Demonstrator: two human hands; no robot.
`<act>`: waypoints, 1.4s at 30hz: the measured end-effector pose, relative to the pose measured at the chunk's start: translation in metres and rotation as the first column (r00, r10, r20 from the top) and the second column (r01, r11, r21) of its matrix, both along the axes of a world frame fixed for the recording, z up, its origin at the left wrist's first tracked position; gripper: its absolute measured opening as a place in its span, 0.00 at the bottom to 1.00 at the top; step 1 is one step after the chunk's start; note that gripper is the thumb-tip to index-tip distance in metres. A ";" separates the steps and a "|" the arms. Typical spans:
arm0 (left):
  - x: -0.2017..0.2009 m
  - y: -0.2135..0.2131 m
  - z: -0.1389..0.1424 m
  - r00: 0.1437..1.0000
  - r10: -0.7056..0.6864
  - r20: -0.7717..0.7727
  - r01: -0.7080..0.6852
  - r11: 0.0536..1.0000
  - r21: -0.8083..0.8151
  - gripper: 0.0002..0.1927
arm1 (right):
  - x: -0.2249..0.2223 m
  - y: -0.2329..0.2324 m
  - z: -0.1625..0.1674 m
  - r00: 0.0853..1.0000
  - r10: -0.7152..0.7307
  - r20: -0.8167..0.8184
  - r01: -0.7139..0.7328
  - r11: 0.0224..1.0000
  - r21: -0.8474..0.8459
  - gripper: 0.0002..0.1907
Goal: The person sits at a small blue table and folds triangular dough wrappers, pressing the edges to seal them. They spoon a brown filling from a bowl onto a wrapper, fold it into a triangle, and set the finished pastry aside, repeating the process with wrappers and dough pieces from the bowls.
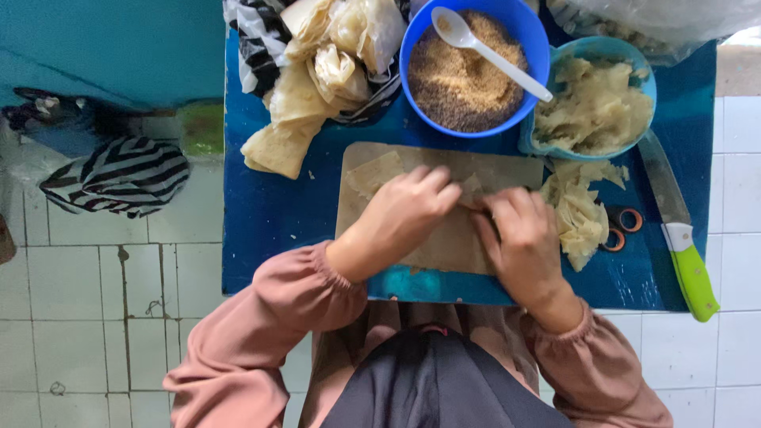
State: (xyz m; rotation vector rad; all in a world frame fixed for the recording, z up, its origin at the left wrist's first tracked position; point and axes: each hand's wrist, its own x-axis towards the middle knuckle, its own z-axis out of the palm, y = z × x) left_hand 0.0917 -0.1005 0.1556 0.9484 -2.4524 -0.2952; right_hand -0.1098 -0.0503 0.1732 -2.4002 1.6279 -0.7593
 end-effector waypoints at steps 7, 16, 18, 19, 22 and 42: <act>-0.001 0.021 0.004 0.993 0.017 0.117 -0.024 0.998 0.058 0.08 | -0.007 0.009 0.003 0.996 0.085 0.016 -0.087 0.988 0.130 0.07; -0.007 0.062 0.004 0.930 0.294 -0.219 -0.183 0.889 0.420 0.06 | 0.002 0.037 0.001 0.960 -0.090 0.267 0.050 0.987 0.152 0.07; -0.007 0.067 0.003 0.919 0.325 -0.224 -0.203 0.875 0.439 0.07 | 0.003 0.039 -0.002 0.932 -0.124 0.340 0.073 0.985 0.158 0.09; -0.008 0.070 0.003 0.924 0.328 -0.195 -0.225 0.882 0.414 0.05 | 0.004 0.040 -0.004 0.948 -0.104 0.301 0.068 0.990 0.126 0.09; -0.007 0.085 0.003 0.961 0.273 -0.039 -0.263 0.949 0.176 0.14 | 0.009 0.047 -0.007 0.992 -0.060 0.108 0.059 0.998 0.008 0.13; 0.007 0.074 0.006 0.890 0.452 -0.066 -0.456 0.887 -0.074 0.31 | -0.038 -0.039 0.057 1.000 -0.009 -0.026 0.001 0.947 -0.320 0.11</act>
